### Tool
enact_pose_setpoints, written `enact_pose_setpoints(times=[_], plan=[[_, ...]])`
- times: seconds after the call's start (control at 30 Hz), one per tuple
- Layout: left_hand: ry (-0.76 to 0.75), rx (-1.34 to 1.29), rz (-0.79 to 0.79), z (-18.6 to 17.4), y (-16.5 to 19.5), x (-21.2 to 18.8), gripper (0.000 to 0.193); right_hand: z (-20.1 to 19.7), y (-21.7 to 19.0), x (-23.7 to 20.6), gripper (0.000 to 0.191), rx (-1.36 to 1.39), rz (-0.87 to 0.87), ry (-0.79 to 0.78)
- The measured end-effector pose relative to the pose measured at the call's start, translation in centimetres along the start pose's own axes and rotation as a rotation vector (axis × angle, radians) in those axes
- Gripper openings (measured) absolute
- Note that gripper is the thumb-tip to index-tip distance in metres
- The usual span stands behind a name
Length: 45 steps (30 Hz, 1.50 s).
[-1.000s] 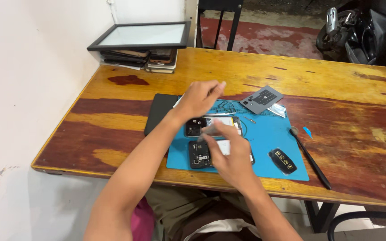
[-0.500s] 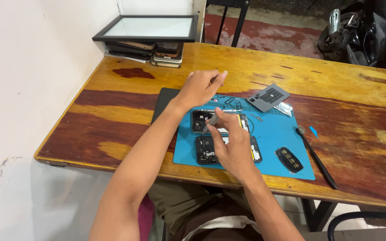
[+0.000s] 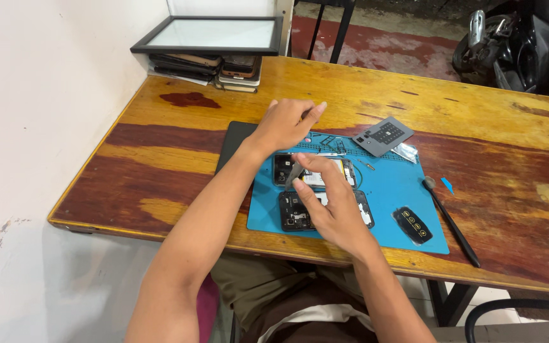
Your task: The person uses a screwdriver to remove screws from a disassembled smartphone on a blue mat, then uses a brush to clean the battery area and internal components. The person switches between tools and repositions the phone while working.
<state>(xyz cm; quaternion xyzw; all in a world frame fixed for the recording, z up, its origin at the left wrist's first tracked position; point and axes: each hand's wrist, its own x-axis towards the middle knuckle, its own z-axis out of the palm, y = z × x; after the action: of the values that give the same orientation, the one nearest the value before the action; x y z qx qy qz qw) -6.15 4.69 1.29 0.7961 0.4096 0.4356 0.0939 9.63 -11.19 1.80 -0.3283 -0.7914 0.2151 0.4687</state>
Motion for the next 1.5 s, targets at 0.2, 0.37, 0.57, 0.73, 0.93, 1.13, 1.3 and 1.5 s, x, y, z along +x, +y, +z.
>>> enact_pose_setpoints(times=[0.2,0.37,0.57,0.73,0.93,1.13,1.3,1.5], plan=[[-0.074,0.006,-0.036,0.0,0.7,-0.4,0.048,0.1,-0.1,-0.2,0.044,-0.07,-0.039,-0.02],[-0.158,-0.085,0.076,0.7,1.9,-1.2,0.04,0.7,-0.4,-0.3,0.05,-0.16,-0.062,-0.022],[-0.25,-0.107,0.104,1.4,2.6,-1.4,0.038,1.0,-0.2,-0.2,0.047,-0.161,-0.121,0.036],[-0.245,-0.101,0.08,1.2,2.3,-1.5,0.036,1.3,-0.3,-0.4,0.047,-0.132,-0.172,0.065],[-0.29,-0.086,0.117,0.9,2.3,-1.4,0.033,0.6,-1.7,-0.6,0.05,0.044,-0.279,0.221],[-0.35,-0.036,0.096,1.2,2.3,-1.7,0.033,-7.7,-1.1,-2.4,0.051,-0.205,0.271,0.168],[-0.341,-0.012,0.077,1.2,1.9,-1.6,0.031,-9.7,1.3,-2.8,0.069,-0.209,0.203,-0.112],[-0.353,-0.026,0.031,0.9,2.0,-1.6,0.029,-9.3,1.5,-4.2,0.064,-0.207,0.467,-0.174]])
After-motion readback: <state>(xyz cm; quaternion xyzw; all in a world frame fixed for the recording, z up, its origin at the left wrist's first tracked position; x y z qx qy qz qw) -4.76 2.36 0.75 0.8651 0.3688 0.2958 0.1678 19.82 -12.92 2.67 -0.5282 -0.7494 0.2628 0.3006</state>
